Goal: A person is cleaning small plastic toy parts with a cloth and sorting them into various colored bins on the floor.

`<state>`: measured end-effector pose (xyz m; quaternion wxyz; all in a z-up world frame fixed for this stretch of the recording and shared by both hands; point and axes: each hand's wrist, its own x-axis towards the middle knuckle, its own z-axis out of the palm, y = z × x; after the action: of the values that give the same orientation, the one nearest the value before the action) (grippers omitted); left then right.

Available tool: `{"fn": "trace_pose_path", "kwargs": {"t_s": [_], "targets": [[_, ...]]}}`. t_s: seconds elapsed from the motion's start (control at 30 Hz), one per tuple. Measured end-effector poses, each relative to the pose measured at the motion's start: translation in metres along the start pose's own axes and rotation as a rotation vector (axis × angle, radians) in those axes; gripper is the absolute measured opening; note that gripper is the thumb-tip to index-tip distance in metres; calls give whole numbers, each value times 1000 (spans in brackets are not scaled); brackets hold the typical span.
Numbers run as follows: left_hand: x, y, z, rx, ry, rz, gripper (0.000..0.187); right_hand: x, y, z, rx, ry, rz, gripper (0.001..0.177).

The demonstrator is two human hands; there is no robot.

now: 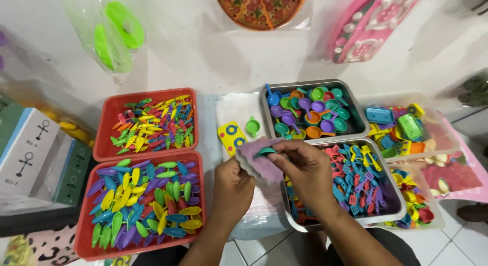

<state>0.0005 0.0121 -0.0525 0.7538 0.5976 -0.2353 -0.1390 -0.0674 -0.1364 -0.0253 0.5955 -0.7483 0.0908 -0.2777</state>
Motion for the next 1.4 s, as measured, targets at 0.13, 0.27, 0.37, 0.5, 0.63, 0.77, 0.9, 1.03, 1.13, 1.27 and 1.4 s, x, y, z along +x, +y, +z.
{"fn": "trace_pose_path", "kwargs": {"t_s": [0.13,0.27,0.37,0.5,0.63,0.77,0.9,1.03,1.13,1.27,1.4], "targets": [[6,2,-2,112,232,-51,21,3,-13,-5,-162,-146,0,19],[9,-4,8,154,282,-37,8,-2,19,-13,-39,-131,43,22],[12,-10,12,174,295,-88,7,1,0,-13,-62,-182,36,10],[14,-20,13,-37,258,-209,12,5,-12,-9,-281,-137,-46,10],[16,-30,8,-346,306,-315,26,6,0,-2,-322,-134,-23,14],[11,-26,17,-400,323,-355,26,5,-10,6,-306,-91,-71,7],[6,-39,17,-504,322,-385,9,3,-19,11,-410,-98,-192,10],[6,-28,8,-638,224,-328,22,-5,-15,15,-462,-116,-237,20],[4,-18,6,-449,241,-266,22,-8,-15,13,-468,-95,-282,18],[4,4,7,-244,184,-167,20,-1,-23,3,-489,-107,-278,15],[8,30,3,400,106,74,26,5,-31,-16,-533,-213,-173,14]]}}
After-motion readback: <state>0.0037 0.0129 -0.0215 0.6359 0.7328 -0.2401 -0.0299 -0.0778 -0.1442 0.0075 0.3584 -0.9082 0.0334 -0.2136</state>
